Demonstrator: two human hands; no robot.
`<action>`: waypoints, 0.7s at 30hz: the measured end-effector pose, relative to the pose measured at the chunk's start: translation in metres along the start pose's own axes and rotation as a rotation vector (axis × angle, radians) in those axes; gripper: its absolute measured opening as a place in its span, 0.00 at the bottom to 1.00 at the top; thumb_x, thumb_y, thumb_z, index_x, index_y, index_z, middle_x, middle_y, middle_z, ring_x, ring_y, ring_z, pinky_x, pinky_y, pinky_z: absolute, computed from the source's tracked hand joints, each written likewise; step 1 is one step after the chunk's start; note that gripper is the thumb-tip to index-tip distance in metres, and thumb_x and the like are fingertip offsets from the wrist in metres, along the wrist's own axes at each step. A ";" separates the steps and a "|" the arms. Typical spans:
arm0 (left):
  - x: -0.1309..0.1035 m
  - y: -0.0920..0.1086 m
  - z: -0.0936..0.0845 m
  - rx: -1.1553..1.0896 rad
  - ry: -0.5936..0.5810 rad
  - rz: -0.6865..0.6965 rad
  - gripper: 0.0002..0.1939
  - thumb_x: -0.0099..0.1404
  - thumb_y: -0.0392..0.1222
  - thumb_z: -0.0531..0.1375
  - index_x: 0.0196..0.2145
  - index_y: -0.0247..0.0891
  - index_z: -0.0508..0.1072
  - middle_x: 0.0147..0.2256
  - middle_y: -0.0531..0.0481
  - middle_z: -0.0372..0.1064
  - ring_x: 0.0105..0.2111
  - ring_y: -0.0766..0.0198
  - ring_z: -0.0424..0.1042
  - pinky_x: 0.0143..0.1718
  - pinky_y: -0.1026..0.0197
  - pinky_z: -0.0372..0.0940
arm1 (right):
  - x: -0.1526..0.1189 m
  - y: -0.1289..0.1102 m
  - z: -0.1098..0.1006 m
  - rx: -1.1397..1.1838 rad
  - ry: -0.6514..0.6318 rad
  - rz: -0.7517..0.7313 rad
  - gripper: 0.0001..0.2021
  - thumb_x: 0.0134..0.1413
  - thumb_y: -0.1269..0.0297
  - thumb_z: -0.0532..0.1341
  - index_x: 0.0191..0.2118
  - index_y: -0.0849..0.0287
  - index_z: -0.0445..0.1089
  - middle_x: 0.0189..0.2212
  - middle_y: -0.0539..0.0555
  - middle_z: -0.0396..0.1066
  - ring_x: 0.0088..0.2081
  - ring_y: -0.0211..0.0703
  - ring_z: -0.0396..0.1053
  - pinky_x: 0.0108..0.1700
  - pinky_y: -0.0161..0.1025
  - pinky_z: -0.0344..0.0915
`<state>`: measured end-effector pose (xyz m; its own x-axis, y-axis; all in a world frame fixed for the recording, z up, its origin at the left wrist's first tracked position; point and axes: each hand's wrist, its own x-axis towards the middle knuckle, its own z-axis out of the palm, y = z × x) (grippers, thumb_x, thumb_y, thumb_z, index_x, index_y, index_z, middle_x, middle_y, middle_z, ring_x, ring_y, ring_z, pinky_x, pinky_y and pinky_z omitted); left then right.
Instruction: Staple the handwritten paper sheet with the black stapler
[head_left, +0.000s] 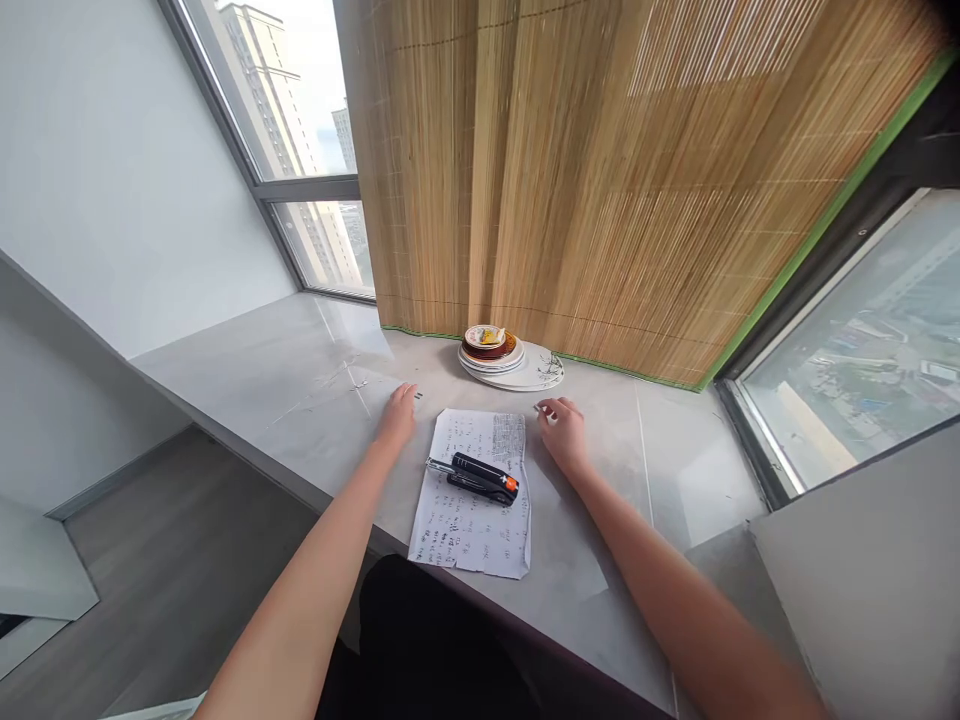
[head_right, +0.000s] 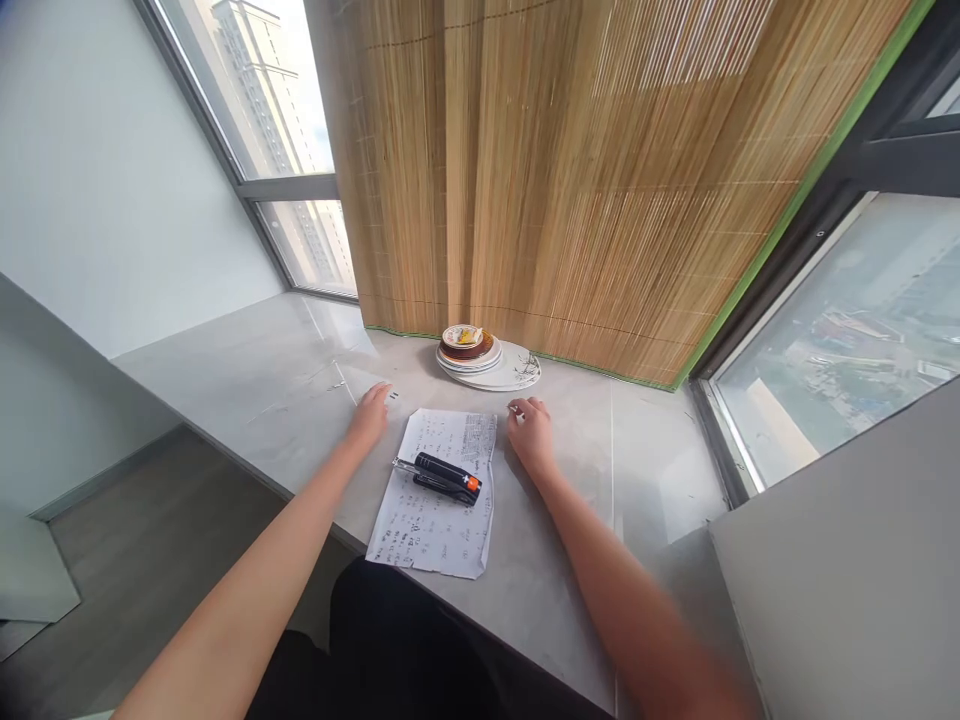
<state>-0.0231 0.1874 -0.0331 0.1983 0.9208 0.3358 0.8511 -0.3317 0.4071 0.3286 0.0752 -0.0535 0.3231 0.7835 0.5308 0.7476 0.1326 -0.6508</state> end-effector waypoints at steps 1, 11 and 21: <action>0.004 -0.003 0.003 -0.004 -0.017 -0.006 0.26 0.70 0.26 0.50 0.61 0.37 0.74 0.67 0.38 0.67 0.69 0.50 0.64 0.69 0.46 0.61 | -0.003 -0.004 0.000 0.008 -0.004 0.002 0.12 0.59 0.67 0.56 0.40 0.56 0.78 0.33 0.55 0.73 0.37 0.50 0.68 0.47 0.46 0.65; -0.039 0.007 -0.006 -0.007 -0.030 0.004 0.16 0.71 0.28 0.52 0.40 0.40 0.78 0.45 0.43 0.79 0.47 0.52 0.76 0.53 0.52 0.68 | -0.056 -0.047 -0.007 0.063 -0.105 0.104 0.12 0.58 0.66 0.56 0.37 0.55 0.78 0.33 0.55 0.75 0.39 0.51 0.69 0.48 0.48 0.65; -0.066 0.011 -0.009 -0.062 -0.006 0.103 0.23 0.69 0.24 0.52 0.54 0.42 0.76 0.54 0.42 0.76 0.54 0.52 0.74 0.56 0.50 0.68 | -0.086 -0.090 -0.025 0.250 -0.222 -0.070 0.10 0.69 0.55 0.60 0.46 0.52 0.76 0.41 0.56 0.76 0.45 0.53 0.72 0.50 0.49 0.69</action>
<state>-0.0308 0.1209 -0.0431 0.2868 0.8823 0.3733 0.7944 -0.4368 0.4221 0.2483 -0.0195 -0.0267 0.1215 0.8765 0.4657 0.5891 0.3139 -0.7445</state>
